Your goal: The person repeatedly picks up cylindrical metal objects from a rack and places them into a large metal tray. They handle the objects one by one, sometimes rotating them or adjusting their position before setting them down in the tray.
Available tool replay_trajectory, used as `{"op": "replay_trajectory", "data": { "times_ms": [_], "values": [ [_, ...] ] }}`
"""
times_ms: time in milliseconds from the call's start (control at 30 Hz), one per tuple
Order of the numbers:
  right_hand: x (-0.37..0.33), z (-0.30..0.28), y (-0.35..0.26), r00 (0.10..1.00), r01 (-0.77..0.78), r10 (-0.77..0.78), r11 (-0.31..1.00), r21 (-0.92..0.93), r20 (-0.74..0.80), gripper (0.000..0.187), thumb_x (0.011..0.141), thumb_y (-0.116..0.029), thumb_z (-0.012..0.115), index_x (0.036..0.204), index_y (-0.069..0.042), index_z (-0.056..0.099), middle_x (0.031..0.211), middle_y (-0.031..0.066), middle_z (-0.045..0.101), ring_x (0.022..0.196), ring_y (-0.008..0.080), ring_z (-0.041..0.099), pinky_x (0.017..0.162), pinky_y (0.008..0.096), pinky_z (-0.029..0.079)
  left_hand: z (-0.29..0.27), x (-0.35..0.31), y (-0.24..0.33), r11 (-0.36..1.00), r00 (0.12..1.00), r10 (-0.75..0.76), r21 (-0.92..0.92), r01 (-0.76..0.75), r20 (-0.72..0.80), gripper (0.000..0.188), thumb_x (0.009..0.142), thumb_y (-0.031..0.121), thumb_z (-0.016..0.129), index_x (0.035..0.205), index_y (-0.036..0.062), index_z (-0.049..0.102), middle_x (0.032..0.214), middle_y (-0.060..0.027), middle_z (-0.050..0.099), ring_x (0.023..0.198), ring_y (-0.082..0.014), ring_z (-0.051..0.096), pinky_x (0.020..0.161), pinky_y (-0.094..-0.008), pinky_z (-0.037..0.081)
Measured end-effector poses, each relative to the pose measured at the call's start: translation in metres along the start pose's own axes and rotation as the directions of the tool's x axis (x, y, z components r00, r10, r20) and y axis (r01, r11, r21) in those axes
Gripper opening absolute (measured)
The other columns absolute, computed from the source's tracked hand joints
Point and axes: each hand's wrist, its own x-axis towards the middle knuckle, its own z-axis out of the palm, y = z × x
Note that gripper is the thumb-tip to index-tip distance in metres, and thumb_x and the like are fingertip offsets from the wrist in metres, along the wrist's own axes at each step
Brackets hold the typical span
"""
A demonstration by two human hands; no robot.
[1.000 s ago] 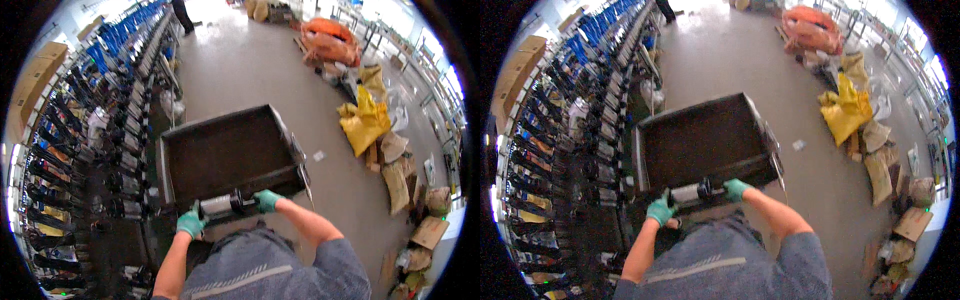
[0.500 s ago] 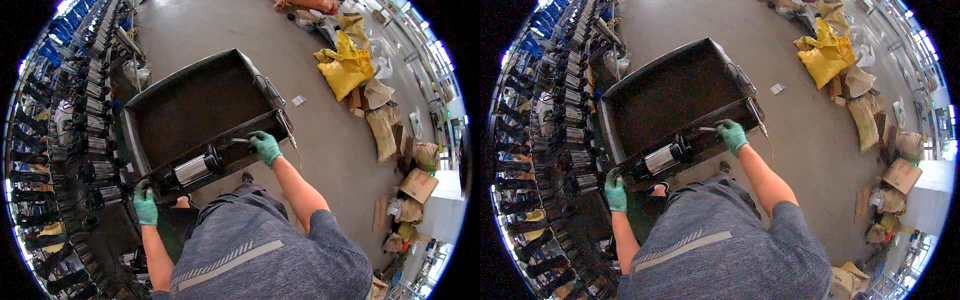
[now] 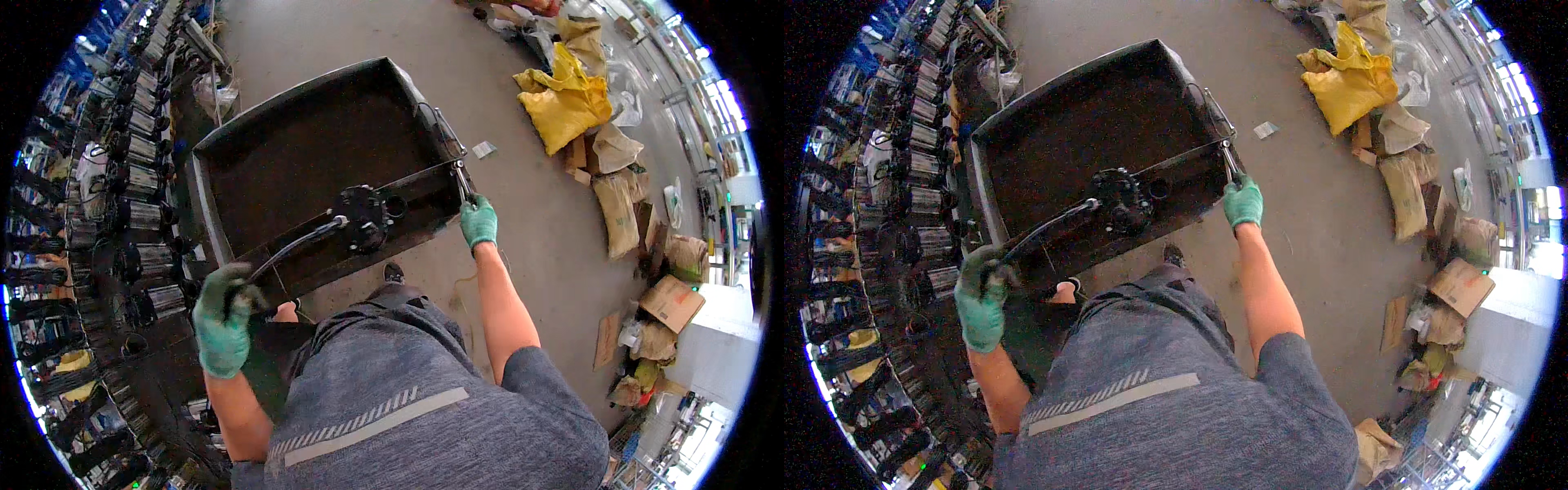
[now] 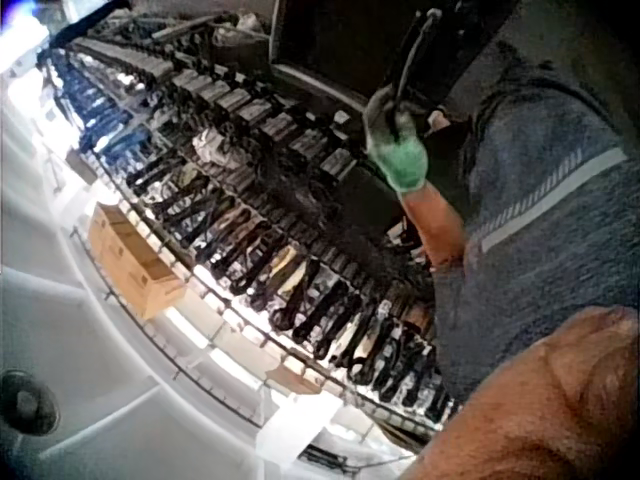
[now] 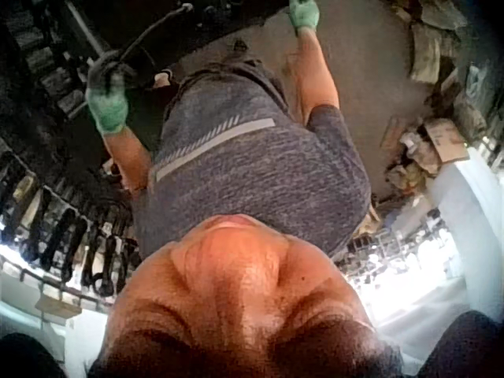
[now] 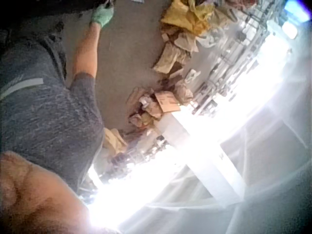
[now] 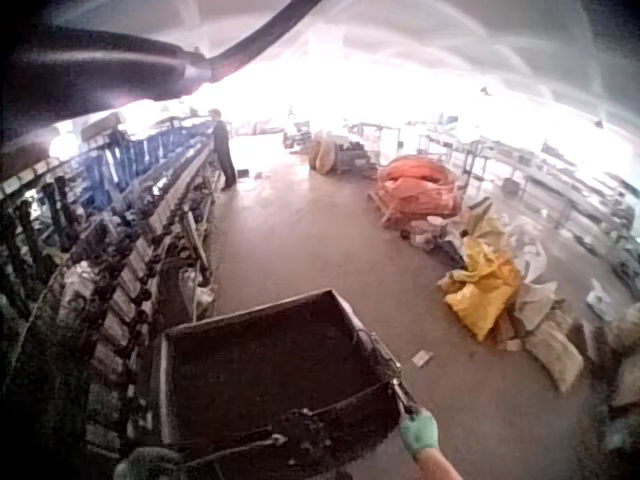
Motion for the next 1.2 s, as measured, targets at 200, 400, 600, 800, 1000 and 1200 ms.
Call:
{"op": "replay_trajectory", "data": {
  "times_ms": [200,400,600,800,1000,1200],
  "values": [
    [-0.032,-0.025,-0.047,0.966,0.254,-0.252,0.967,0.023,-0.063,0.024,0.091,-0.016,0.067,0.113,-0.005,0.071,0.105,0.0202,0.068,0.097,0.0381,0.067,0.087,0.0459,0.054,0.006,0.008,0.002,0.996,0.998,-0.052,-0.065,0.054,0.044,0.029,0.103,0.017,0.064,0.128,0.0029,0.063,0.088,-0.0037,0.066,0.078,-0.0125,0.062,0.072,-0.028,0.051],
    [-0.026,0.03,-0.043,0.929,0.319,-0.346,0.929,0.189,0.131,0.026,0.095,-0.019,0.065,0.115,-0.004,0.07,0.113,0.0219,0.069,0.105,0.042,0.066,0.092,0.0467,0.053,0.014,0.013,-0.007,0.999,1.0,0.008,0.038,-0.009,0.027,0.031,0.106,0.026,0.06,0.13,0.0062,0.062,0.087,-0.002,0.064,0.077,-0.0105,0.06,0.067,-0.0244,0.045],
    [-0.024,0.059,-0.064,0.904,0.344,-0.352,0.936,0.075,0.244,0.026,0.094,-0.021,0.067,0.115,-0.006,0.07,0.114,0.0216,0.069,0.107,0.0421,0.065,0.092,0.047,0.053,0.023,0.008,-0.008,0.995,1.0,-0.019,-0.1,0.019,0.002,0.027,0.105,0.015,0.06,0.13,0.0046,0.063,0.09,-0.0031,0.065,0.08,-0.0112,0.062,0.075,-0.0273,0.05],
    [-0.017,0.074,-0.067,0.898,0.36,-0.348,0.933,0.005,0.268,0.025,0.094,-0.023,0.066,0.114,-0.007,0.071,0.111,0.0212,0.07,0.105,0.0417,0.066,0.092,0.0477,0.053,0.02,0.009,-0.002,0.997,0.998,-0.063,-0.041,0.064,0.031,0.026,0.106,0.012,0.059,0.131,0.0056,0.063,0.091,-0.0036,0.068,0.076,-0.0101,0.062,0.073,-0.0256,0.051],
    [-0.012,0.084,-0.062,0.898,0.377,-0.358,0.926,-0.029,0.256,0.022,0.094,-0.021,0.066,0.111,-0.008,0.07,0.109,0.0222,0.069,0.103,0.043,0.066,0.089,0.0493,0.053,0.022,0.009,-0.008,0.988,0.998,-0.048,-0.143,0.054,0.046,0.027,0.105,0.014,0.06,0.131,0.0059,0.064,0.091,-0.0032,0.066,0.079,-0.0116,0.062,0.075,-0.0272,0.05],
    [-0.013,0.085,-0.065,0.9,0.385,-0.358,0.92,-0.071,0.249,0.022,0.094,-0.021,0.066,0.11,-0.007,0.068,0.108,0.0224,0.069,0.101,0.0442,0.065,0.088,0.0501,0.053,0.023,0.01,-0.004,0.999,1.0,0.004,-0.051,-0.003,0.006,0.027,0.105,0.016,0.06,0.129,0.0057,0.065,0.091,-0.0027,0.066,0.079,-0.0107,0.06,0.073,-0.0276,0.05]
  ]
}}
